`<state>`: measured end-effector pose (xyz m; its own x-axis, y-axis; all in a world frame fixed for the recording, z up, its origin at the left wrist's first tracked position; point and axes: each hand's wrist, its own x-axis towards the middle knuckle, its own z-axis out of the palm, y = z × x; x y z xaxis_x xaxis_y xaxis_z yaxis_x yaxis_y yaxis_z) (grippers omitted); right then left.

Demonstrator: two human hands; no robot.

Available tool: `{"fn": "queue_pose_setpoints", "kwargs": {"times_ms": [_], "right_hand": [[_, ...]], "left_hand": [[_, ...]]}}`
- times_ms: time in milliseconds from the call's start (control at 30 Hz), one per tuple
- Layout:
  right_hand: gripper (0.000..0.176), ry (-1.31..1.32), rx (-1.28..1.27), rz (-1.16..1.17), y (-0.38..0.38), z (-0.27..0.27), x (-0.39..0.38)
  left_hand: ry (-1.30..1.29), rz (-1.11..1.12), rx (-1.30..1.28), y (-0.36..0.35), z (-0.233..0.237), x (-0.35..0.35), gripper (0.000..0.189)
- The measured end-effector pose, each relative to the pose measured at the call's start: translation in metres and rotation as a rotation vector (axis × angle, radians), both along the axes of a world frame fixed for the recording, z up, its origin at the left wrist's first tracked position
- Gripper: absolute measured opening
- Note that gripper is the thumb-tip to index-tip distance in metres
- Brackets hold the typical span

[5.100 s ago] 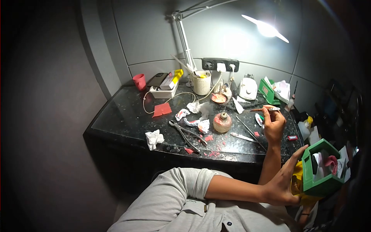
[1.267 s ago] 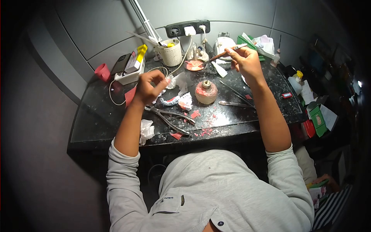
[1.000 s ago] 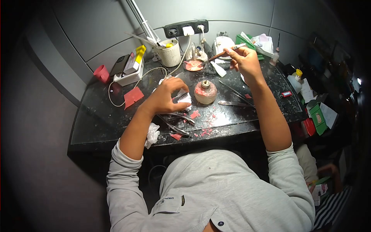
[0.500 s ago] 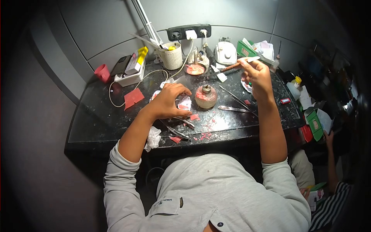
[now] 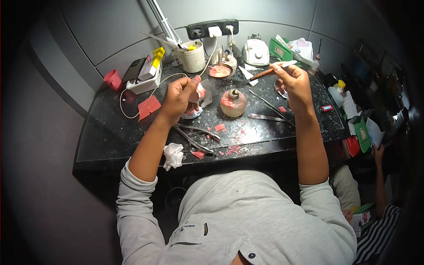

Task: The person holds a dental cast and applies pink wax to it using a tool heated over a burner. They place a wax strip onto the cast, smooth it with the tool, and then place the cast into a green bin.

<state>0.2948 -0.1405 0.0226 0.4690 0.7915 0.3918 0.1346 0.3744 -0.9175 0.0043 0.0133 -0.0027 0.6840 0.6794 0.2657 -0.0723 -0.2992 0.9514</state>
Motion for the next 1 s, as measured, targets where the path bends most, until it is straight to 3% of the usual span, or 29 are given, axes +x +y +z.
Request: {"fn": "queue_pose_setpoints", "kwargs": {"times_ms": [100, 200, 333, 400, 467, 600, 800, 900, 1000], "right_hand": [[0.019, -0.011, 0.0, 0.005, 0.0, -0.001, 0.0], [0.019, 0.008, 0.025, 0.023, 0.001, -0.002, -0.002], [0.021, 0.006, 0.038, 0.02, 0.002, -0.003, -0.001], [0.02, 0.005, 0.04, 0.02, 0.002, -0.003, -0.002], [0.02, 0.006, 0.039, 0.019, 0.001, -0.002, -0.004], [0.022, -0.03, 0.051, 0.028, -0.002, 0.0, -0.009], [0.024, -0.043, 0.047, 0.05, -0.003, 0.001, -0.011], [0.024, -0.041, 0.057, 0.056, -0.003, 0.001, -0.012], [0.022, -0.073, 0.079, 0.08, -0.004, 0.002, -0.015]], "left_hand": [[-0.047, 0.022, -0.175, 0.003, 0.004, -0.002, 0.034], [-0.117, -0.094, -0.31, 0.002, 0.009, -0.006, 0.025], [-0.149, -0.168, -0.329, -0.001, 0.007, -0.004, 0.024], [-0.097, -0.293, -0.276, -0.004, 0.008, -0.007, 0.037], [-0.018, -0.406, -0.276, -0.007, 0.013, -0.011, 0.065], [0.066, -0.473, -0.227, -0.012, 0.016, -0.011, 0.075], [0.025, -0.567, -0.291, -0.015, 0.02, -0.015, 0.076], [0.034, -0.543, -0.243, -0.011, 0.017, -0.014, 0.068], [0.068, -0.504, -0.285, -0.009, 0.016, -0.015, 0.072]]}}
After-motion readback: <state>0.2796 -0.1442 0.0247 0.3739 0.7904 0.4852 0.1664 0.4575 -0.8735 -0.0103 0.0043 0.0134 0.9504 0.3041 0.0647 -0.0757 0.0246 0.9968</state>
